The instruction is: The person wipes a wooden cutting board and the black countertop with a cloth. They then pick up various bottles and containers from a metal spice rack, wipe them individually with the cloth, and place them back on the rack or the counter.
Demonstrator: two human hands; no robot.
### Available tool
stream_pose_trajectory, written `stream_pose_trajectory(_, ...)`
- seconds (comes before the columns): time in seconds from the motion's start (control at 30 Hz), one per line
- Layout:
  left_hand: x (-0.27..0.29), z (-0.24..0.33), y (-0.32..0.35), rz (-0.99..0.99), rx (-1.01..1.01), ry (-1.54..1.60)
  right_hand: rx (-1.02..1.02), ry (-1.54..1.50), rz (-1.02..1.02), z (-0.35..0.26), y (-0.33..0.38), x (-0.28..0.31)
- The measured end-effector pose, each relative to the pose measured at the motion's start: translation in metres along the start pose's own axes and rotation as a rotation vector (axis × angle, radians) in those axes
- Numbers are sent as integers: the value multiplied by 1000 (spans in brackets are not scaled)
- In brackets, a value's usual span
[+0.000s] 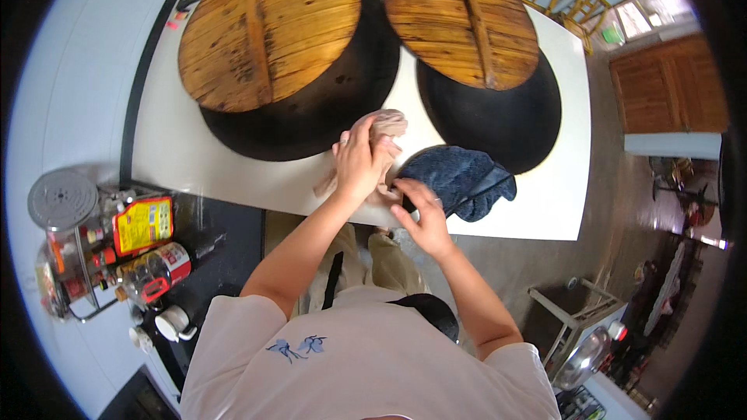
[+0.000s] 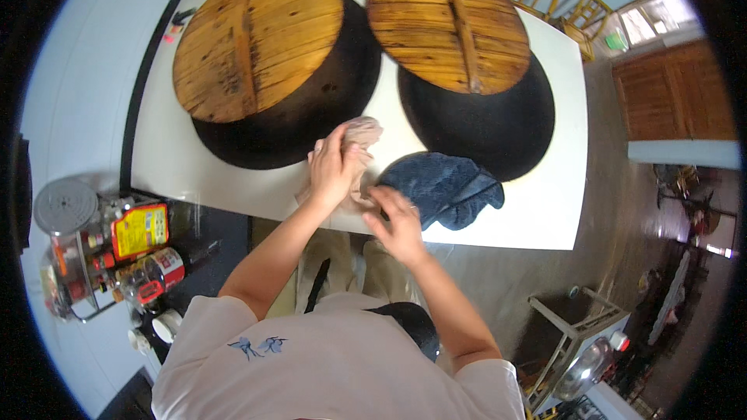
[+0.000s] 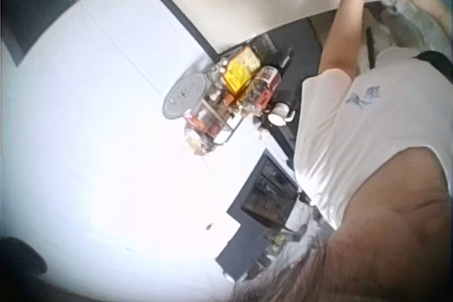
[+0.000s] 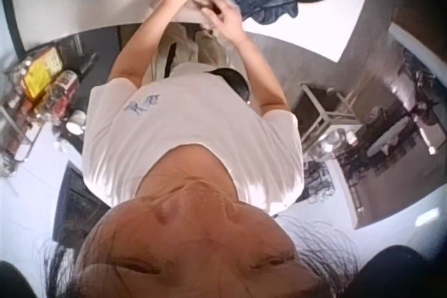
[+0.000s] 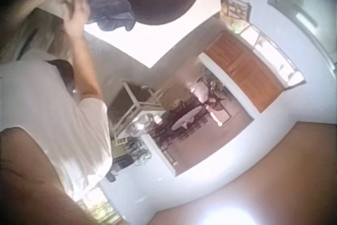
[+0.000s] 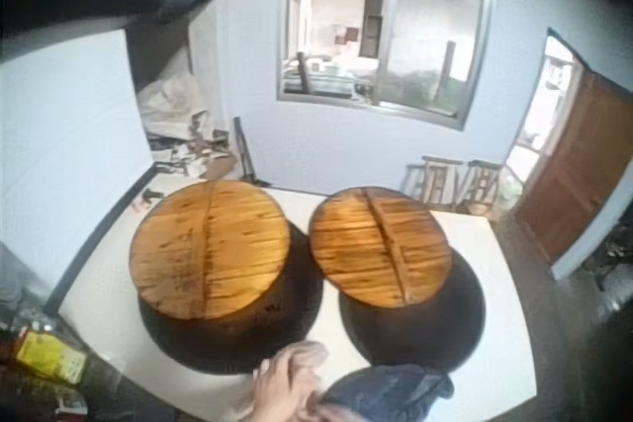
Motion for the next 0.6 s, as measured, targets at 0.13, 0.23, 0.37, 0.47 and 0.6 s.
stream_pose_trajectory(0.13, -78, -4, 11, -194, -357, -249, -94, 647, 333, 71, 11, 6)
stream_pose_trajectory(0.23, -81, -2, 15, -172, -406, -259, -42, 668, 275, 100, 28, 14)
stream_pose_trajectory(0.37, -90, 4, 54, -419, -559, -212, -84, 720, 390, 150, 58, 104)
stream_pose_trajectory(0.47, -101, 29, 120, -620, -831, -137, -151, 759, 491, 209, 75, 183)
stream_pose_trajectory(0.6, -154, 89, 159, -785, -964, 92, -235, 932, 498, 261, 60, 245)
Point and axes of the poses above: each hand's wrist, its own y-axis away from the middle knuckle, its own x-axis out of the back of the hand, z = x × y, the point moved 7 cm from there along -y, towards the middle knuckle, and after that the axes turned 15 degrees about z, right-handed, at the moved point
